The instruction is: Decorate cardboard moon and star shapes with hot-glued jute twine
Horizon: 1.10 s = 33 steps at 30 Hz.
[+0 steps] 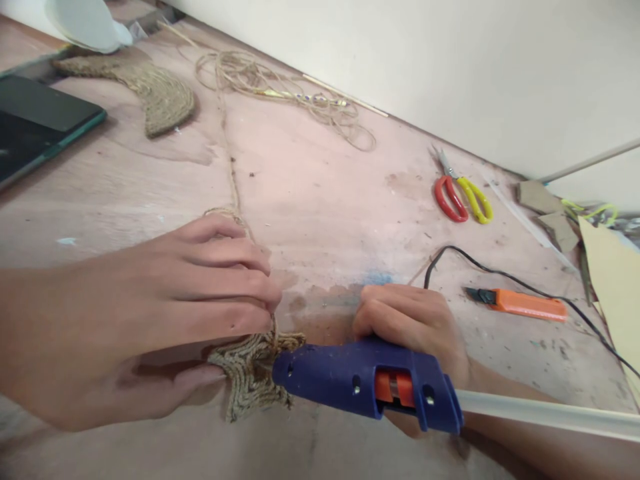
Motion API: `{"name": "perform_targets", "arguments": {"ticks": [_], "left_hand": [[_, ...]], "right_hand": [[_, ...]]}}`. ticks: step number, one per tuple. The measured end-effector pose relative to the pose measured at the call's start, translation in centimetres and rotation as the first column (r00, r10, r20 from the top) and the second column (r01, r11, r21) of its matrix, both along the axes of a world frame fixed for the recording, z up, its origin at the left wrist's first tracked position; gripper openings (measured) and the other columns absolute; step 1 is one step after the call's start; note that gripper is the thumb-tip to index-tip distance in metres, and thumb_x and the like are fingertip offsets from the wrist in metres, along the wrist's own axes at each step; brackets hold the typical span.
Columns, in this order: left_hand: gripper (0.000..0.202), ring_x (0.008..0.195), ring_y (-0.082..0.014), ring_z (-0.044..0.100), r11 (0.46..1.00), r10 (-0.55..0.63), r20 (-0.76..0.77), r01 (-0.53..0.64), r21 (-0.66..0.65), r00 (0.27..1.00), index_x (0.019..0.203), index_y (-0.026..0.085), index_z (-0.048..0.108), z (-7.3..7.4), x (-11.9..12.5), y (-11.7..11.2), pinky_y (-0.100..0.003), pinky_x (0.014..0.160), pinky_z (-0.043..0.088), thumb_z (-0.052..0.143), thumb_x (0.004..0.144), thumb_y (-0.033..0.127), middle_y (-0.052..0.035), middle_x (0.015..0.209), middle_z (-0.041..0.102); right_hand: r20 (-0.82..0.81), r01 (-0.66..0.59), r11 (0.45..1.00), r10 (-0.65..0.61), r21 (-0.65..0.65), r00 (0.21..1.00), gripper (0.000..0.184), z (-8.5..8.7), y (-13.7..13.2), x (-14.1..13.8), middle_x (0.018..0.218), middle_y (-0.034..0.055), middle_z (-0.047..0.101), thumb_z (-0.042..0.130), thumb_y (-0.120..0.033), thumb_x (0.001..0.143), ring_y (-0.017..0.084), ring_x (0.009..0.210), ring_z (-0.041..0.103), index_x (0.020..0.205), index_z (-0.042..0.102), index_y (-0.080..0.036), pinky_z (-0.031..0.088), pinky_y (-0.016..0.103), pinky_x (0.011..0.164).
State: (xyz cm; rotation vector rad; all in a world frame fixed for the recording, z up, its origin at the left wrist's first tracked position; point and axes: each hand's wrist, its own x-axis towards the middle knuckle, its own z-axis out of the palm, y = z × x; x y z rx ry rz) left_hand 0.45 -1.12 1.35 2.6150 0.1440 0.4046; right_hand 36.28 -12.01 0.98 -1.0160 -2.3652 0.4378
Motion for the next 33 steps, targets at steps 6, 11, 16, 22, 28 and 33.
{"name": "perform_targets", "arguments": {"ticks": [6,11,16,22,28,33], "left_hand": [[0.022,0.116,-0.0373,0.081,1.000,-0.009,-0.016,0.009,-0.006,1.000,0.126,0.029,0.078,0.2,0.0,0.0,-0.065,0.110,0.056,0.082,0.105,0.022,-0.0064,0.121,0.089],[0.021,0.120,-0.0373,0.081,1.000,0.003,-0.036,-0.003,-0.009,0.999,0.127,0.030,0.077,0.1,-0.1,-0.1,-0.064,0.113,0.055,0.079,0.107,0.023,-0.0069,0.125,0.090],[0.021,0.117,-0.0366,0.081,1.000,-0.006,-0.016,0.006,0.003,1.000,0.120,0.029,0.076,0.0,0.1,0.1,-0.061,0.110,0.056,0.086,0.102,0.022,-0.0061,0.120,0.088],[0.026,0.112,-0.0345,0.078,1.000,-0.014,0.047,0.014,0.000,0.999,0.113,0.028,0.074,-1.0,0.1,0.4,-0.057,0.105,0.054,0.094,0.098,0.020,-0.0053,0.118,0.087],[0.027,0.110,-0.0335,0.074,1.000,-0.023,0.050,0.024,-0.014,0.998,0.110,0.027,0.074,-0.6,0.3,0.5,-0.056,0.099,0.049,0.096,0.097,0.020,-0.0044,0.117,0.084],[0.030,0.115,-0.0346,0.075,1.000,-0.022,0.027,0.023,-0.020,0.999,0.114,0.027,0.075,-0.2,0.6,0.5,-0.056,0.101,0.049,0.098,0.097,0.017,-0.0045,0.122,0.084]], "right_hand": [[0.093,-0.069,0.997,0.072,-0.037,0.993,0.015,1.6,0.6,0.5,0.083,-0.0036,0.060,0.068,-0.022,0.112,0.015,0.066,0.059,0.110,0.055,-0.029,0.046,0.030,0.058],[0.145,-0.048,0.997,0.057,-0.064,0.988,0.027,1.8,0.4,-0.1,0.084,-0.0022,0.064,0.052,-0.037,0.135,0.015,0.065,0.062,0.110,0.058,-0.029,0.051,0.031,0.059],[0.001,-0.003,1.000,0.003,0.028,1.000,0.042,1.0,0.0,-0.7,0.076,-0.0037,0.054,0.035,-0.047,0.141,0.017,0.060,0.052,0.106,0.052,-0.030,0.042,0.036,0.059],[0.156,-0.011,0.999,0.020,-0.052,0.988,0.026,2.5,0.1,0.1,0.087,-0.0037,0.065,0.053,-0.034,0.138,0.018,0.070,0.066,0.113,0.054,-0.032,0.052,0.034,0.068],[0.229,-0.053,0.994,0.075,-0.099,0.971,0.029,4.4,-0.1,0.5,0.088,-0.0017,0.064,0.041,-0.039,0.140,0.021,0.072,0.065,0.114,0.052,-0.032,0.052,0.037,0.069],[0.251,0.054,0.997,-0.040,-0.052,0.967,0.030,4.4,-0.9,-0.3,0.088,-0.0029,0.062,0.046,-0.027,0.140,0.020,0.074,0.061,0.111,0.053,-0.032,0.051,0.037,0.072]]}}
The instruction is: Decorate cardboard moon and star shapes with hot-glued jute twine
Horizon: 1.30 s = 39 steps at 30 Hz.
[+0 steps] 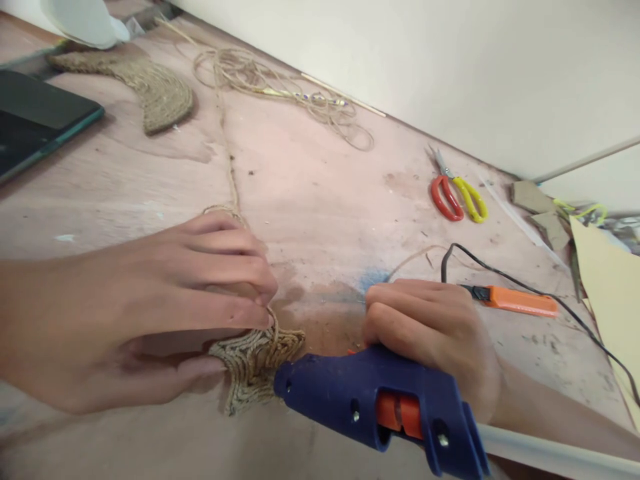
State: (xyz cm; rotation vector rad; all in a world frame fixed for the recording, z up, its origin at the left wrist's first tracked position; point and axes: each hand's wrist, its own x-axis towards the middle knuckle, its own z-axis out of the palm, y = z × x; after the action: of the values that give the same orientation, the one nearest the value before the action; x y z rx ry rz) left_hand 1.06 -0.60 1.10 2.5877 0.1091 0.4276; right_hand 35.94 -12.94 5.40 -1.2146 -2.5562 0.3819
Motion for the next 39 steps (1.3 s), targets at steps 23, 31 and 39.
{"name": "perform_targets", "arguments": {"ticks": [23,31,39], "left_hand": [[0.028,0.126,-0.0440,0.073,0.977,0.177,0.084,-0.185,0.109,0.981,0.119,0.034,0.077,-1.4,1.3,-1.8,-0.058,0.111,0.059,0.094,0.099,0.044,-0.0095,0.113,0.078],[0.026,0.119,-0.0363,0.077,0.998,0.060,0.013,-0.060,0.022,0.998,0.118,0.031,0.075,0.0,-0.1,-0.5,-0.054,0.106,0.055,0.092,0.100,0.024,-0.0049,0.120,0.084],[0.031,0.122,-0.0342,0.079,1.000,0.011,0.006,-0.010,-0.016,1.000,0.121,0.028,0.074,0.4,-0.4,-0.1,-0.056,0.109,0.054,0.093,0.099,0.017,-0.0051,0.136,0.089]], "right_hand": [[0.069,-0.029,0.997,0.024,0.073,0.997,0.030,0.4,0.7,0.3,0.086,-0.0048,0.066,0.045,-0.040,0.141,0.019,0.071,0.066,0.113,0.052,-0.034,0.055,0.035,0.070],[0.073,0.026,0.995,-0.034,0.100,0.997,0.031,0.1,0.0,0.1,0.088,-0.0021,0.070,0.039,-0.042,0.141,0.023,0.071,0.069,0.114,0.054,-0.034,0.055,0.039,0.070],[0.044,-0.036,0.999,0.034,0.028,0.998,0.020,0.0,0.2,0.4,0.087,-0.0012,0.068,0.046,-0.028,0.135,0.024,0.071,0.069,0.117,0.052,-0.034,0.055,0.040,0.070]]}}
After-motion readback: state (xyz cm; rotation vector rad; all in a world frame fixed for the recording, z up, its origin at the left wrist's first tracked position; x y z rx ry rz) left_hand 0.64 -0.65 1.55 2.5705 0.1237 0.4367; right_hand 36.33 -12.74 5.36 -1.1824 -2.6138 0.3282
